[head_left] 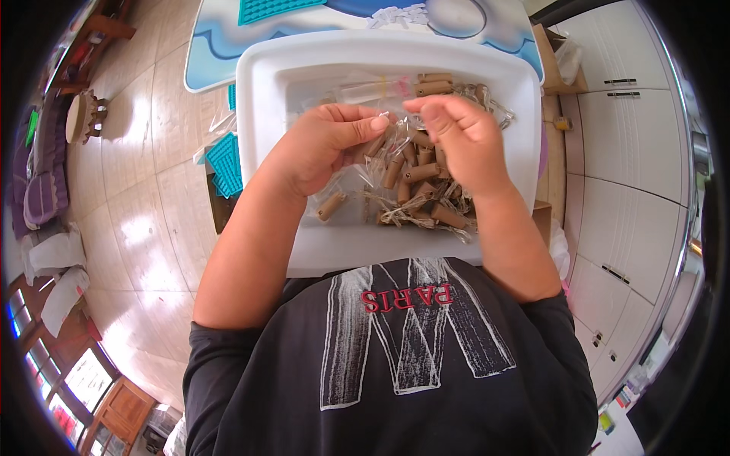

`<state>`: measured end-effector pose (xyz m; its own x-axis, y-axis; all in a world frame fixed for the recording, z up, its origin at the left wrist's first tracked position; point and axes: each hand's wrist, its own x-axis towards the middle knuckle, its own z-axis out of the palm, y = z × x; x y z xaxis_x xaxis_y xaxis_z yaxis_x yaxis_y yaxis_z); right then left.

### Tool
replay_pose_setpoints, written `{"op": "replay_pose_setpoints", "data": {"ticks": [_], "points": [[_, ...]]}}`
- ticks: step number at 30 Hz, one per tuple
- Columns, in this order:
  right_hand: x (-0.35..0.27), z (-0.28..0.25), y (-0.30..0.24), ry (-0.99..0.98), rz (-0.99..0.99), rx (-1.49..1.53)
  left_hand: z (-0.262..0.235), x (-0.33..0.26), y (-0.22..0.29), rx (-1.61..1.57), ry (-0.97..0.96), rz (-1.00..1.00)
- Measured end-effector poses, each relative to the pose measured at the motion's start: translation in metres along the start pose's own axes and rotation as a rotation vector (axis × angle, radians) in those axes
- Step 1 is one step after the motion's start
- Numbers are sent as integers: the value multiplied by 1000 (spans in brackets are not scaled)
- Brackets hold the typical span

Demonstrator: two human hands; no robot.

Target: The person repeatedly picks up small cylindrical cork-like objects and wraps them individually in clear plastic bags. The person handles the items one at a time, manipulating the plastic to enclose each cork before placing the wrapped unit into a white tray. The process is repetitive and continues throughout the clip.

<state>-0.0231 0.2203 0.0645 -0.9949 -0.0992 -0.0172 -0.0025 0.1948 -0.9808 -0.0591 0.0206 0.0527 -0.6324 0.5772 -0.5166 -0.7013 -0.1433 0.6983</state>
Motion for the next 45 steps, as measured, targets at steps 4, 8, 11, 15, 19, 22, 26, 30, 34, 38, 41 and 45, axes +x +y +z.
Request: {"op": "replay_pose_setpoints", "data": {"ticks": [4,8,11,15,19,22,26,30,34,38,41,45], "points": [[-1,4,2,-49,-55,5,-1,2,-1,-43,2,64],[0,5,-4,-167,45,0,-2,6,-6,26,50,97],[4,5,8,41,169,195,4,4,-7,161,114,135],[6,8,16,25,257,333,12,3,-7,277,171,228],[7,7,13,45,251,409,8,5,-7,80,155,175],[7,8,15,110,300,434,12,4,-7,-16,206,190],[7,10,10,-26,381,348,10,4,-8,-1,202,227],[6,13,12,-30,289,391,6,9,-12,-173,231,203],[6,10,14,-41,297,447,11,8,-9,-241,328,185],[7,6,12,-92,296,447,10,6,-8,-154,211,141],[8,3,12,-118,267,428,7,7,-9,-212,179,93],[8,3,17,-119,184,342,1,5,-7,-244,30,19]]}}
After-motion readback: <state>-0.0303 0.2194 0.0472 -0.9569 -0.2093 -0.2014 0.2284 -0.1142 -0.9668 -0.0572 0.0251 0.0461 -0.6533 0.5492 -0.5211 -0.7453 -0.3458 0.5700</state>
